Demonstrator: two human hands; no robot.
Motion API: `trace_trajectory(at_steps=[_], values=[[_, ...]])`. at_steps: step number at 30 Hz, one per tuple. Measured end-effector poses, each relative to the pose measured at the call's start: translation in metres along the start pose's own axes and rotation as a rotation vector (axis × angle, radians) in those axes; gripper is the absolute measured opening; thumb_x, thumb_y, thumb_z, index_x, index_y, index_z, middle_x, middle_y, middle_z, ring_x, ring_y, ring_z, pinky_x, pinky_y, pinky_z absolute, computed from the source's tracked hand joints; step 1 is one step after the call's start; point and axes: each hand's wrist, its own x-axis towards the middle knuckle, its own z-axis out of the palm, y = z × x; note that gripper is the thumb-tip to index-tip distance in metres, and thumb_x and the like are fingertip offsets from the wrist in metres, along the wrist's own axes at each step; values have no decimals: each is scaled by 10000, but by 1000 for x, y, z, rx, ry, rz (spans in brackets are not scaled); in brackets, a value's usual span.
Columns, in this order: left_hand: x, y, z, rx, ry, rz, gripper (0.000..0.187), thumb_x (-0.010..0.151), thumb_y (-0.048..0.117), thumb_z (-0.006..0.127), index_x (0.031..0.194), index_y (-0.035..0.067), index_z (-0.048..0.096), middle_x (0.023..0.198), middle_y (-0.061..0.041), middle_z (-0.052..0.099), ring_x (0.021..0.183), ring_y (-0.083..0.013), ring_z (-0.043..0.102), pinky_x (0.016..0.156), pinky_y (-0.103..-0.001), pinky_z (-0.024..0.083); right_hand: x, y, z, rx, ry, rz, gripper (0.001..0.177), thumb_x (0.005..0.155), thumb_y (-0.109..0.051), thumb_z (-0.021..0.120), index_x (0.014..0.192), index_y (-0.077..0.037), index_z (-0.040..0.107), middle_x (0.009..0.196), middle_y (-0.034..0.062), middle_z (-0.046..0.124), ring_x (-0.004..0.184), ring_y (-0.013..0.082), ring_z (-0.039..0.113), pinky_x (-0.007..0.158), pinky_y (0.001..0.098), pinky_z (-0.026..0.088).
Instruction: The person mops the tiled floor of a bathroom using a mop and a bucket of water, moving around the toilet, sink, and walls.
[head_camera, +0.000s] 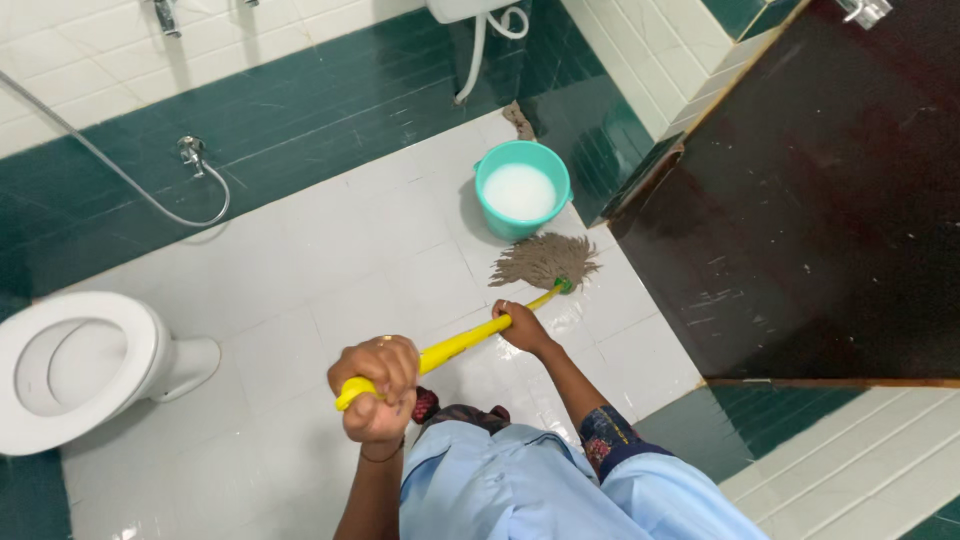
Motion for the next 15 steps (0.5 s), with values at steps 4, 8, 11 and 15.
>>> trace_trajectory(at_steps=[4,8,11,15], values=[[5,-18,31,-29,-157,-110,437,889,367,694,647,93,455,494,-4,448,418,-153,408,487,-302,334,-20,18,-23,107,122,95,99,781,23,624,832,-57,595,747,86,651,717,210,632,690,325,500],[16,-29,31,-110,-172,-134,428,878,363,706,668,91,452,494,6,442,431,-144,413,474,-285,367,-32,16,-30,56,185,166,88,797,17,636,849,-52,616,747,103,661,715,222,627,691,332,499],[24,-38,22,-169,-148,-131,410,872,354,703,680,88,457,482,6,446,414,-125,423,448,-274,406,-48,13,-27,17,229,220,78,814,-14,677,864,-53,630,749,105,674,718,222,649,703,333,511],[23,-57,8,-254,-152,-219,403,871,357,700,712,70,466,494,-4,446,442,-128,421,457,-275,410,-71,26,-25,-23,308,269,118,802,-53,723,874,-57,629,753,107,679,713,228,660,692,343,515]])
